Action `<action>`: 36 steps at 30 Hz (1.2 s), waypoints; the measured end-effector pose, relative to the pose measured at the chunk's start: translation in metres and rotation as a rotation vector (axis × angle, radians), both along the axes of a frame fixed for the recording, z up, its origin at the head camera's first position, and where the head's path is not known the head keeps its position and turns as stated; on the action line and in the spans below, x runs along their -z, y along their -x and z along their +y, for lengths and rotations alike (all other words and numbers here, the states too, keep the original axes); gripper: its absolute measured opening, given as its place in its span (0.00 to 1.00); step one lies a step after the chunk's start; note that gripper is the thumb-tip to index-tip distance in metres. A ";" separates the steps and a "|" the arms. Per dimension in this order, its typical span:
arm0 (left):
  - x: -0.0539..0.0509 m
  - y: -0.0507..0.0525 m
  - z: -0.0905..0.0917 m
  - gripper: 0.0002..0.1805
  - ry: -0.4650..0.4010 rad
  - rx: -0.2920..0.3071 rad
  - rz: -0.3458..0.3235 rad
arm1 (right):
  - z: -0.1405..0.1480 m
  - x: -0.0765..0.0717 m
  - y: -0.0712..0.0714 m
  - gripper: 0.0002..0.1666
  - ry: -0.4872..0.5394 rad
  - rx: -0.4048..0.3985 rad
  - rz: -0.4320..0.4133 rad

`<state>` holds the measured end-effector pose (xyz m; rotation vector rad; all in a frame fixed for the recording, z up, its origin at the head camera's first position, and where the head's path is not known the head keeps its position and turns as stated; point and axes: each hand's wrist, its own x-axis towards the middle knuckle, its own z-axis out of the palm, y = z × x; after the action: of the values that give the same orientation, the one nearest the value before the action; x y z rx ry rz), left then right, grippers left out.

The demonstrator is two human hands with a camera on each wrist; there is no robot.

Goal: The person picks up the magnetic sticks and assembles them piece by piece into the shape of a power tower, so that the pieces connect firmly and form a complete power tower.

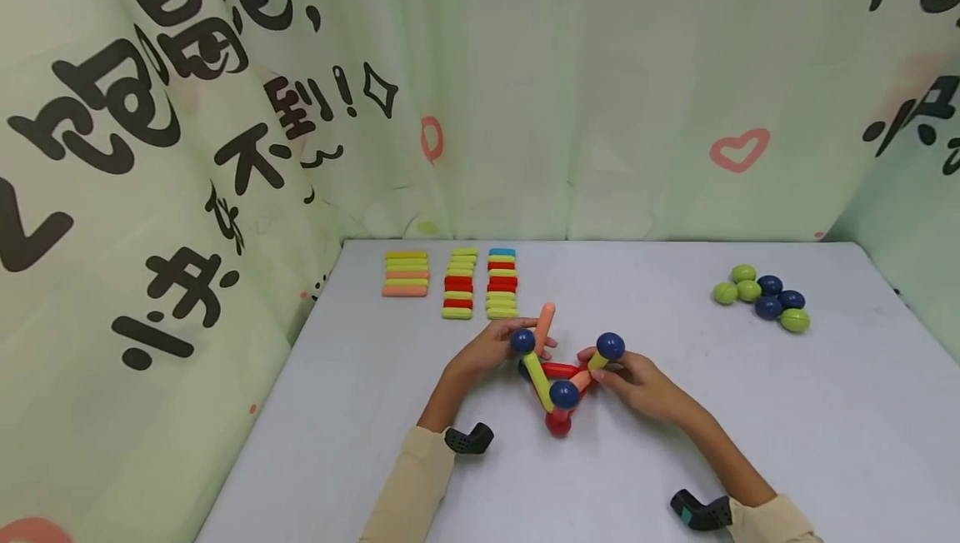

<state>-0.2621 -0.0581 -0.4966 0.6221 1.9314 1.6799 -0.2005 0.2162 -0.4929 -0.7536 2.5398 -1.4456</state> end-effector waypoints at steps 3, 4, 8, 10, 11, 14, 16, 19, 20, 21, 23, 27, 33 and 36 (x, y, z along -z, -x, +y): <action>0.000 -0.004 -0.011 0.29 0.015 0.084 0.021 | 0.000 0.001 -0.001 0.17 0.003 0.018 0.026; -0.001 -0.006 -0.014 0.31 0.021 0.112 0.026 | -0.001 0.001 -0.001 0.17 -0.003 0.030 0.038; 0.000 -0.012 -0.017 0.35 0.047 0.146 0.069 | -0.004 0.003 -0.003 0.17 -0.055 0.078 0.117; 0.000 -0.015 -0.014 0.34 0.087 0.098 0.123 | -0.006 0.002 -0.003 0.16 -0.074 0.096 0.148; 0.001 -0.017 -0.012 0.33 0.104 0.063 0.147 | -0.007 0.001 -0.003 0.16 -0.081 0.103 0.160; 0.000 -0.021 -0.004 0.30 0.160 -0.030 0.220 | -0.010 -0.001 -0.003 0.16 -0.095 0.119 0.163; 0.000 -0.023 -0.001 0.28 0.202 -0.062 0.270 | -0.011 -0.002 -0.003 0.17 -0.109 0.127 0.157; 0.000 -0.024 0.004 0.23 0.233 -0.076 0.331 | -0.014 -0.005 -0.003 0.14 -0.136 0.129 0.149; 0.000 -0.024 0.006 0.21 0.240 -0.081 0.342 | -0.016 -0.007 -0.003 0.13 -0.149 0.131 0.137; -0.001 -0.024 0.007 0.20 0.244 -0.082 0.353 | -0.017 -0.009 -0.003 0.12 -0.164 0.133 0.126; -0.002 -0.025 0.009 0.19 0.252 -0.090 0.356 | -0.021 -0.013 -0.004 0.10 -0.192 0.134 0.104; -0.003 -0.027 0.012 0.19 0.287 -0.096 0.354 | -0.023 -0.016 -0.005 0.11 -0.239 0.137 0.078; -0.006 -0.025 0.004 0.22 0.348 -0.038 0.328 | -0.015 -0.009 -0.005 0.16 -0.220 0.095 0.072; -0.011 -0.020 -0.010 0.24 0.400 -0.017 0.304 | -0.006 -0.005 -0.004 0.19 -0.189 0.041 0.070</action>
<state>-0.2418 -0.0677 -0.4855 0.7320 2.4040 1.2043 -0.1968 0.2101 -0.4876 -0.7376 2.7112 -1.1880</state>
